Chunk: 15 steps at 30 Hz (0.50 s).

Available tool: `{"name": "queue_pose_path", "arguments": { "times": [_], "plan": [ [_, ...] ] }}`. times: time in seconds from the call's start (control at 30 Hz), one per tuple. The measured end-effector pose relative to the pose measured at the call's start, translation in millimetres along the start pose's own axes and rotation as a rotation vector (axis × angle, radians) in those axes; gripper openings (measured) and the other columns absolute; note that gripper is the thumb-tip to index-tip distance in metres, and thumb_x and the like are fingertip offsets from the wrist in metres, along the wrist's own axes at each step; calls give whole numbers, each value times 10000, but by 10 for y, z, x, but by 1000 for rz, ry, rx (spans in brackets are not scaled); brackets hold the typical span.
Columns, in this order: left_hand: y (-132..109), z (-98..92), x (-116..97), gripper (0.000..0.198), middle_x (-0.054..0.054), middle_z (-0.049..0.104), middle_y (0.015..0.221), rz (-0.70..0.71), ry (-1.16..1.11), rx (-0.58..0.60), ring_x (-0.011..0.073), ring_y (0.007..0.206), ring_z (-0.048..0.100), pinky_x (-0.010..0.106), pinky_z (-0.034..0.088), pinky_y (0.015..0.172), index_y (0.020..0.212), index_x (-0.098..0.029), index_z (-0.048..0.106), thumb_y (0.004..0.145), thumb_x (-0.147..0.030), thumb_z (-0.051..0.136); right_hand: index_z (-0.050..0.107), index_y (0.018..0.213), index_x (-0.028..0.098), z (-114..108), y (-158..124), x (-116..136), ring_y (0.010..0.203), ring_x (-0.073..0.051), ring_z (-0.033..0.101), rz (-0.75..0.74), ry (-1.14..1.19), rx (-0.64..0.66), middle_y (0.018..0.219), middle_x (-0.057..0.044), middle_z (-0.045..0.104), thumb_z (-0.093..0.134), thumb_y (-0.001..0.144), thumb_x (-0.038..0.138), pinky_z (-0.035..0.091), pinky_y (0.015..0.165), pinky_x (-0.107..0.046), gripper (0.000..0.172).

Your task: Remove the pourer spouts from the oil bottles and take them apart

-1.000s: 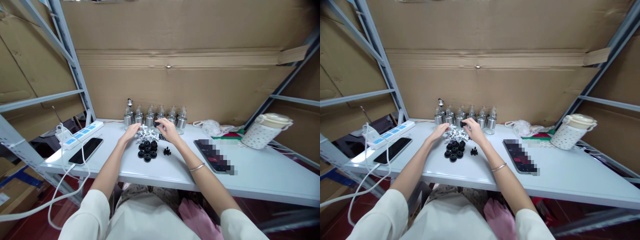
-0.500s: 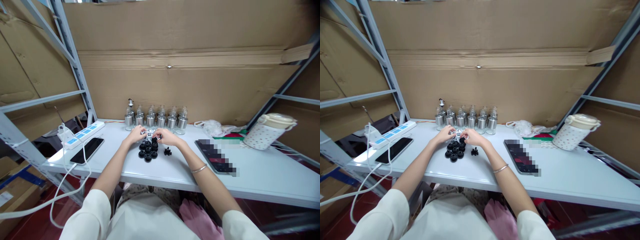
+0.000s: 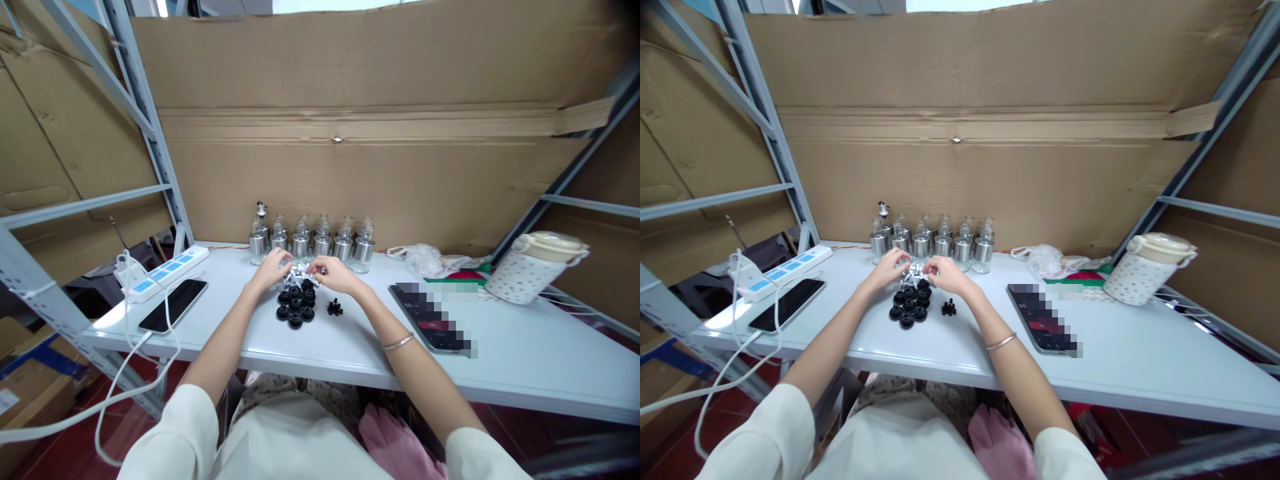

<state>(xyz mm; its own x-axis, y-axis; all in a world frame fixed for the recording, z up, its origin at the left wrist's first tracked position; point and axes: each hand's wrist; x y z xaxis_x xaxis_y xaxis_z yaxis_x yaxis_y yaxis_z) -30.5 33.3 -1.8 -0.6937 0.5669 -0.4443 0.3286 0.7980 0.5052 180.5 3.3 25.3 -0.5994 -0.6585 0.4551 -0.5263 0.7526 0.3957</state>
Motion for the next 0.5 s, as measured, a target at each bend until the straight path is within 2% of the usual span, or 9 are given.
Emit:
{"name": "queue_pose_path", "arguments": {
  "times": [0.13,0.2,0.27,0.33,0.4,0.5],
  "plan": [
    [159,-125,34,134,36,570,890,-30,-71,-371,173,849,528,303,423,835,926,-181,575,831,-247,508,683,794,150,-24,18,-28,688,-132,544,-13,-26,-105,781,-39,632,481,706,29,418,660,-245,252],
    [297,-248,110,128,39,571,889,-101,-73,-570,180,866,526,311,417,851,930,-184,557,813,-224,522,677,785,152,-44,21,-38,688,-131,546,-28,-26,-155,789,-44,638,473,726,36,418,657,-246,242],
    [464,-392,225,163,49,575,925,-192,-70,-697,194,934,527,322,409,882,948,-187,530,786,-198,546,670,774,156,-63,22,-47,696,-135,554,-41,-21,-193,792,-47,643,463,742,40,422,660,-249,239],
    [636,-527,356,228,57,579,977,-308,-59,-702,204,1005,524,336,395,923,974,-192,502,758,-185,576,665,769,161,-75,22,-58,711,-141,564,-47,-14,-217,794,-47,649,457,750,43,426,665,-254,240],
    [786,-623,473,304,73,581,1059,-442,-38,-572,207,1077,515,339,386,950,1036,-191,469,760,-218,594,661,766,165,-79,23,-71,722,-147,571,-48,-8,-229,794,-47,653,456,755,47,430,668,-258,237],
    [932,-673,586,401,111,583,1123,-497,-20,-503,225,1095,530,354,404,932,1098,-170,453,746,-254,626,659,761,167,-79,24,-87,720,-149,576,-45,-8,-234,783,-46,654,459,759,53,436,669,-261,230]
  ]
}}
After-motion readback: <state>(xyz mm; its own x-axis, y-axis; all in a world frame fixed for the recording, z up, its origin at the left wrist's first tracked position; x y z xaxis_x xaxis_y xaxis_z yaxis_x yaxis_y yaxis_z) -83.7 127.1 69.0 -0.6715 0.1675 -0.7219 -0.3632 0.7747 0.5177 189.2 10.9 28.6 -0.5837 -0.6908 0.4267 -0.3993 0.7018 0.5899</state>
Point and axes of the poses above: each hand's wrist, its own y-axis towards the middle knuckle, its own z-axis out of the palm, x = y × z
